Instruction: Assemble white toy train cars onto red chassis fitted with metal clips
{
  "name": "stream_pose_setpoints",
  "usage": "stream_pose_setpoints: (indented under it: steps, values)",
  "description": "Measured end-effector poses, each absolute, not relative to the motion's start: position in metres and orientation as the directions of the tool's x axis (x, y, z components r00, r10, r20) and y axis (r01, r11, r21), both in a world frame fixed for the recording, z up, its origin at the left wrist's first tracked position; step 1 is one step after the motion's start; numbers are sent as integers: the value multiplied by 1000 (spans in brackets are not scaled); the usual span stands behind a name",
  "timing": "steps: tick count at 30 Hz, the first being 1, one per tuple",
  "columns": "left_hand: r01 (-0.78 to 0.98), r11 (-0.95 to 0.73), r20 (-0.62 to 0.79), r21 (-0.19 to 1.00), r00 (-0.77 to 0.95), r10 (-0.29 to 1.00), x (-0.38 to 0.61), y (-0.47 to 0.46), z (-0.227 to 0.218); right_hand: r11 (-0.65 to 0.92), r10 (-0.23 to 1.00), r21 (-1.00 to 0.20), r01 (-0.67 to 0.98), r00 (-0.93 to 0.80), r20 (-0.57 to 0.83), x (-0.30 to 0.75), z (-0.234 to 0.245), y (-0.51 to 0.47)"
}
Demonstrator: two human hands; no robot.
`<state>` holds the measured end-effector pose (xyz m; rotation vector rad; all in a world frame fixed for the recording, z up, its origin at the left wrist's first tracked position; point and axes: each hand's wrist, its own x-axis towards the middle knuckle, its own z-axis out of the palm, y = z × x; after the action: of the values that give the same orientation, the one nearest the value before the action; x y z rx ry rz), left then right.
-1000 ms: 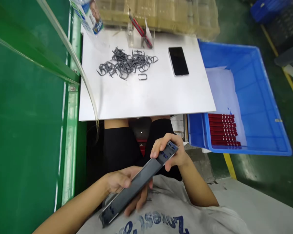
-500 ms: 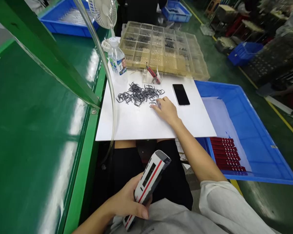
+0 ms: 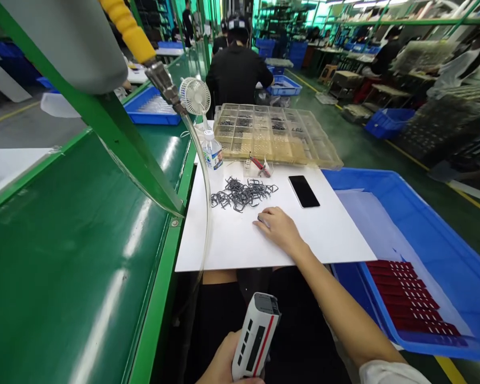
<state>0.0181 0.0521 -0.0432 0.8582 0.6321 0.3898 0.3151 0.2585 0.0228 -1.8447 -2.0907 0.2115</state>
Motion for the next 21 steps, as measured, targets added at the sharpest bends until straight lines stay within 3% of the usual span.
stream_pose_setpoints:
  steps: [2, 4, 7, 9, 11, 13, 21]
  values:
    - [-84, 589, -359, 804, 720, 594, 19, 53, -38, 92, 990, -379, 921, -44, 134, 305, 24, 254]
    - [-80, 608, -405, 790, 677, 615, 20, 51, -33, 95, 987, -534, 840, -7, 163, 300, 29, 243]
    - [-45, 622, -483, 782, 587, 649, 24, 47, -30, 202, 973, -832, 517, -8, 231, 297, 49, 207]
    - [-10, 592, -491, 806, 547, 677, 28, 46, -30, 268, 963, -915, 302, -86, 254, 293, 71, 173]
    - [15, 544, -457, 839, 564, 688, 32, 48, -29, 317, 939, -922, 223, -207, 273, 289, 92, 140]
    - [28, 505, -413, 863, 614, 672, 35, 49, -26, 369, 913, -894, 253, -280, 297, 284, 107, 115]
    - [-2, 485, -344, 874, 702, 623, 36, 47, -17, 496, 866, -776, 390, -283, 412, 278, 105, 78]
